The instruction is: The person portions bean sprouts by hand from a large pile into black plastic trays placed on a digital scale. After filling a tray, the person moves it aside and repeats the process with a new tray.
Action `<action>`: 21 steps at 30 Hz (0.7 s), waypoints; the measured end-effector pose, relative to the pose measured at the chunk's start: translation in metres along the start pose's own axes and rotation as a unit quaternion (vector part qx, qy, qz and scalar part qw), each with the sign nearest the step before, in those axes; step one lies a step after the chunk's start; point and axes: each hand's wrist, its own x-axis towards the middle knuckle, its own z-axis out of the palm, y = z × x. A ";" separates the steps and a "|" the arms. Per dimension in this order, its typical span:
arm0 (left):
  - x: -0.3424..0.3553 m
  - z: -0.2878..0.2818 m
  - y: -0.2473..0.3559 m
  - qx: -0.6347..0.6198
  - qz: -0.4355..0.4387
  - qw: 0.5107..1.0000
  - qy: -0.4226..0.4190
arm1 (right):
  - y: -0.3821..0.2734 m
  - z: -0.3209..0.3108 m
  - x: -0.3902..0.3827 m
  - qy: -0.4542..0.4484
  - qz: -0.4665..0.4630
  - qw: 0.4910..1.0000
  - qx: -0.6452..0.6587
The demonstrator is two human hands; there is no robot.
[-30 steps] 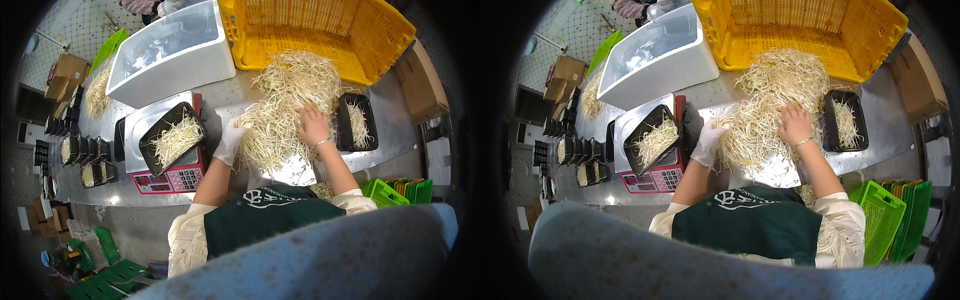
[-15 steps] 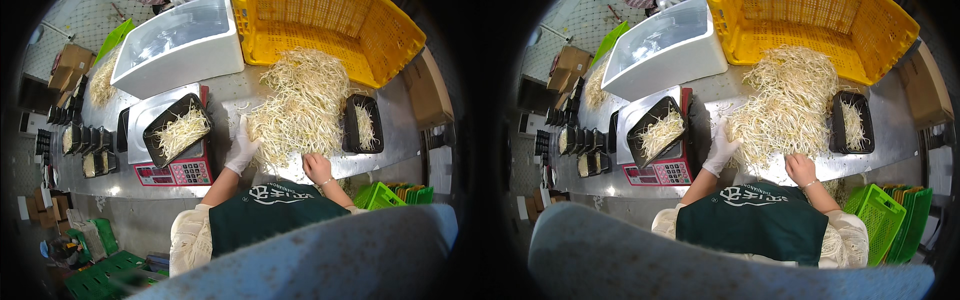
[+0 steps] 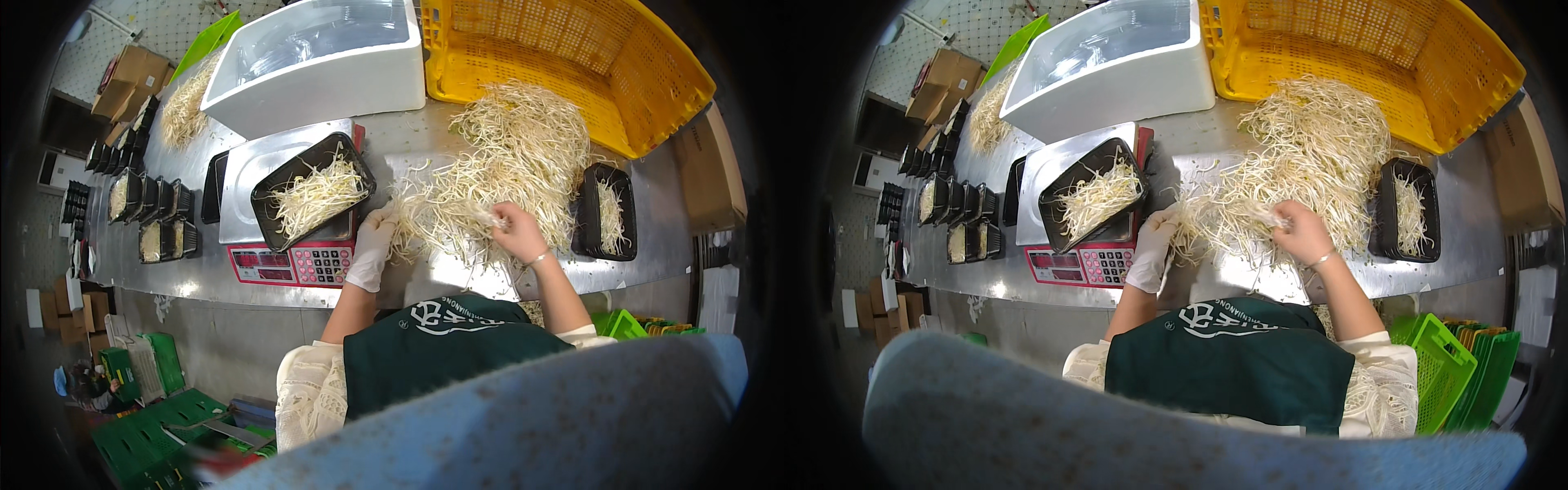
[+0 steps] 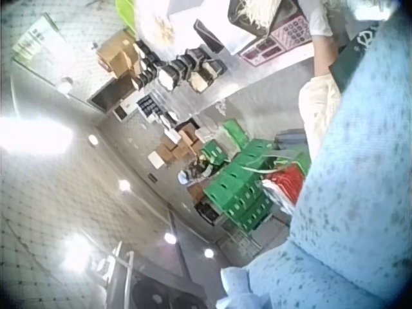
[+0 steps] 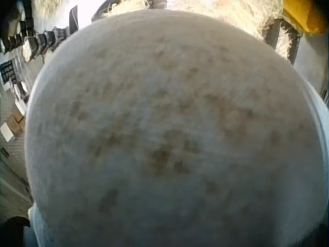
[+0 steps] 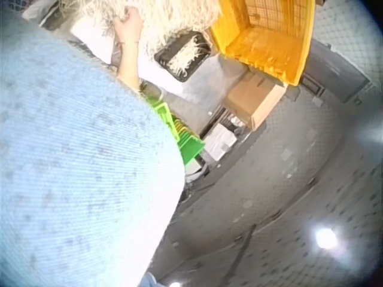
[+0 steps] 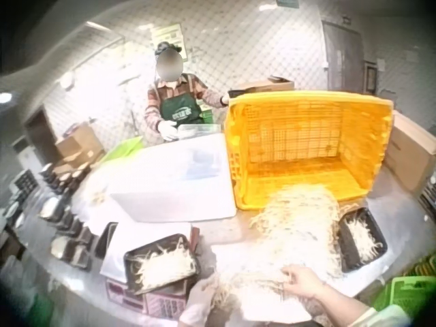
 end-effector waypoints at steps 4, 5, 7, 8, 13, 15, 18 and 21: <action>0.002 0.004 -0.014 0.427 0.270 0.858 0.094 | 0.005 -0.016 0.002 0.012 0.006 0.995 -0.099; -0.009 0.014 -0.001 0.378 0.206 0.899 0.076 | 0.005 -0.011 0.000 0.022 -0.004 0.986 -0.167; -0.008 0.030 0.004 0.450 0.284 0.841 0.097 | 0.001 0.004 0.001 0.052 -0.048 0.970 -0.233; -0.006 0.037 0.007 0.481 0.320 0.810 0.106 | -0.006 0.016 0.004 0.052 -0.094 0.962 -0.250; 0.006 0.037 0.007 0.527 0.224 0.817 0.068 | -0.024 0.039 0.007 -0.082 -0.065 0.943 -0.317; 0.009 0.014 0.001 0.423 0.142 0.894 0.047 | -0.031 0.026 0.005 -0.124 -0.017 0.935 -0.332; 0.008 -0.003 -0.008 0.139 0.118 0.982 0.041 | -0.046 0.032 0.022 -0.016 -0.074 0.949 -0.307; 0.012 -0.007 -0.013 -0.056 0.067 0.995 0.048 | -0.048 0.068 0.062 0.020 -0.151 0.964 -0.220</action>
